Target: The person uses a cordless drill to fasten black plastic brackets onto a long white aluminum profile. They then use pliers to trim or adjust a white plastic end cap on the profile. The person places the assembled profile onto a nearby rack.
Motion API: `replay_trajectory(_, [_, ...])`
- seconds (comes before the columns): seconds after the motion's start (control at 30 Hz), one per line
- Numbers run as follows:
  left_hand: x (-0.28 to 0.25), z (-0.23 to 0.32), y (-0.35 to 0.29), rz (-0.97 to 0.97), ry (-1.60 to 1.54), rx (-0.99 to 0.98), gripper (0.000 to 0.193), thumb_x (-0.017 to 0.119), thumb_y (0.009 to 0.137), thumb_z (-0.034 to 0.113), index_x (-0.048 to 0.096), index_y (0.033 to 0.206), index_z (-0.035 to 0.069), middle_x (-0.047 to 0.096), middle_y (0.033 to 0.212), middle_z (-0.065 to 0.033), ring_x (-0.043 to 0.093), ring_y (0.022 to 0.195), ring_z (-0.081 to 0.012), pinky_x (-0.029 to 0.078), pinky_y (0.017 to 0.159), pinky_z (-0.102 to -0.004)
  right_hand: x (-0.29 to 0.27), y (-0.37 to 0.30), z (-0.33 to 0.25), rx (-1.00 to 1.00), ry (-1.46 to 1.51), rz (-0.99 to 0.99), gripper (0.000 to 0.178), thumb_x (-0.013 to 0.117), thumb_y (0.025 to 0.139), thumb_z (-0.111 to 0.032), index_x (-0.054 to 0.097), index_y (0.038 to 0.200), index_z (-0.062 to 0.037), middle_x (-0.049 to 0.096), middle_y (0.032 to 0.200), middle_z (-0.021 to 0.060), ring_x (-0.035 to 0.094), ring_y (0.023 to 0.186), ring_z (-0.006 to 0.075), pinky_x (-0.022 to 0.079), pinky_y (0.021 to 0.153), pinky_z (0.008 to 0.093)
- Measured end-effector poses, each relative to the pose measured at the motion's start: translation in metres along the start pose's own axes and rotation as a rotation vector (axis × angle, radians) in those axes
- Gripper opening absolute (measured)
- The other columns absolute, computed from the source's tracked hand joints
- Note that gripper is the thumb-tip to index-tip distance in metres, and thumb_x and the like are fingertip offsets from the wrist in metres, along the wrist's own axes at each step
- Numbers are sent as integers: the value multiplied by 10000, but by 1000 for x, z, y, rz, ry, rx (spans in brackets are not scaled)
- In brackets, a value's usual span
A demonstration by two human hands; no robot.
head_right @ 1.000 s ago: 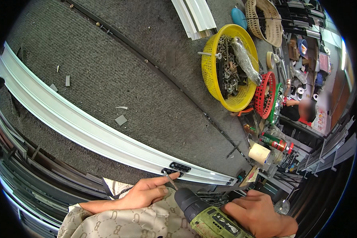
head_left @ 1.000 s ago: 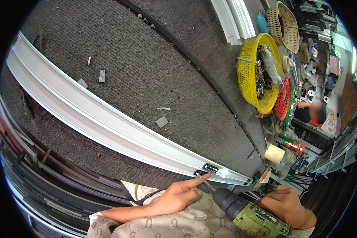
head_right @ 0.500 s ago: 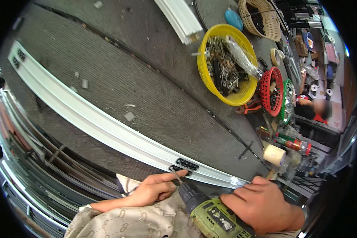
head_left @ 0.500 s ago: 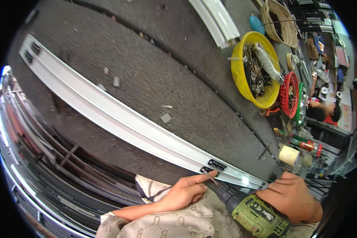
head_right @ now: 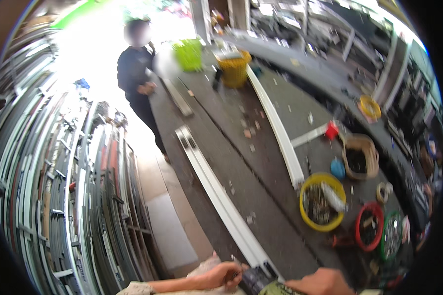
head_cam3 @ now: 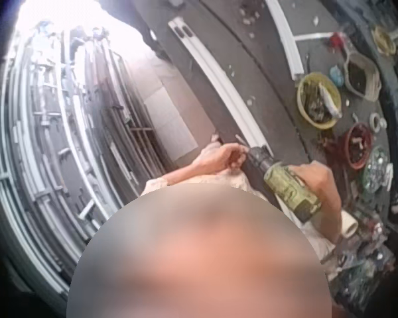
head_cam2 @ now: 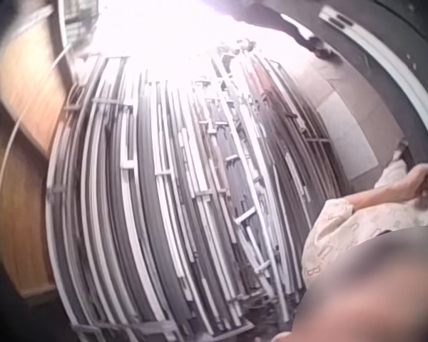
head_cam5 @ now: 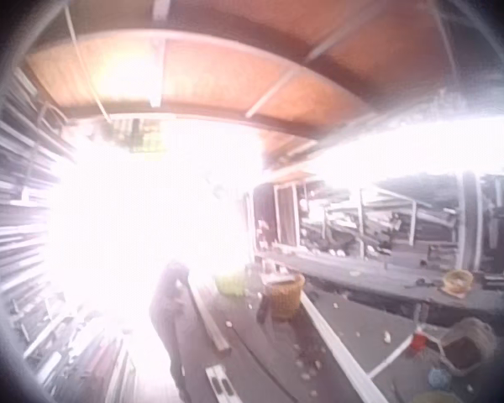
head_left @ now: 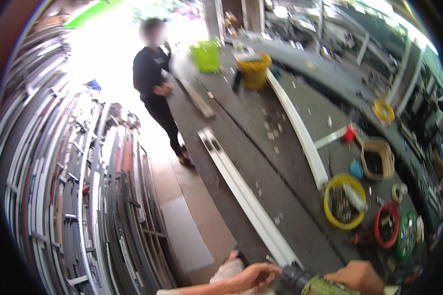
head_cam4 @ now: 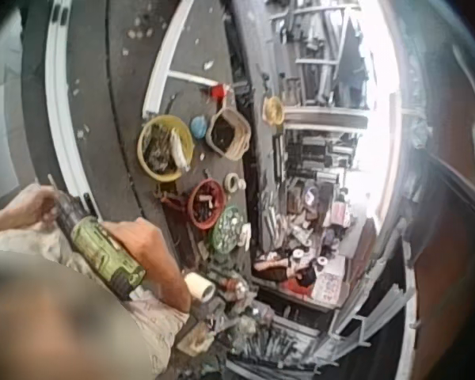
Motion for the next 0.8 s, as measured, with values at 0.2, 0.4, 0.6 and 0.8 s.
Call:
replay_trajectory(0.2, [-26,57,-56,-10,-121,535,359,596,1082,219,651,1335,-30,756,992,-111,605,609,-129,472,497,-247,73,-18,17,-91,424,201,195,714,982,-66,738,1166,-7,769,1045,123,731,923,230,567,821,355])
replay_trajectory(0.4, [-60,119,-67,-13,23,585,252,584,1103,239,681,1153,11,681,804,-55,572,568,-120,421,464,-247,127,35,-18,228,553,383,197,742,957,-90,732,1155,-85,764,1047,83,733,914,210,565,808,352])
replay_trajectory(0.6, [-125,193,-102,-71,-34,474,292,606,1096,382,631,1078,92,582,825,4,468,609,-84,320,469,-230,154,111,-78,291,392,543,220,770,933,-113,726,1143,-162,759,1049,42,734,905,190,564,796,349])
replay_trajectory(0.8, [-167,256,-154,56,-117,523,351,629,1075,423,605,1044,74,479,708,6,397,589,-94,284,509,-241,177,180,-107,170,132,672,257,798,908,-137,720,1131,-239,755,1051,1,736,897,170,563,783,346])
Point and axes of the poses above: each hand's wrist, its own y-axis towards the middle knuckle, its own x-axis out of the palm, z = x × y, the point moved 9 cm from there along y, towards the middle knuckle
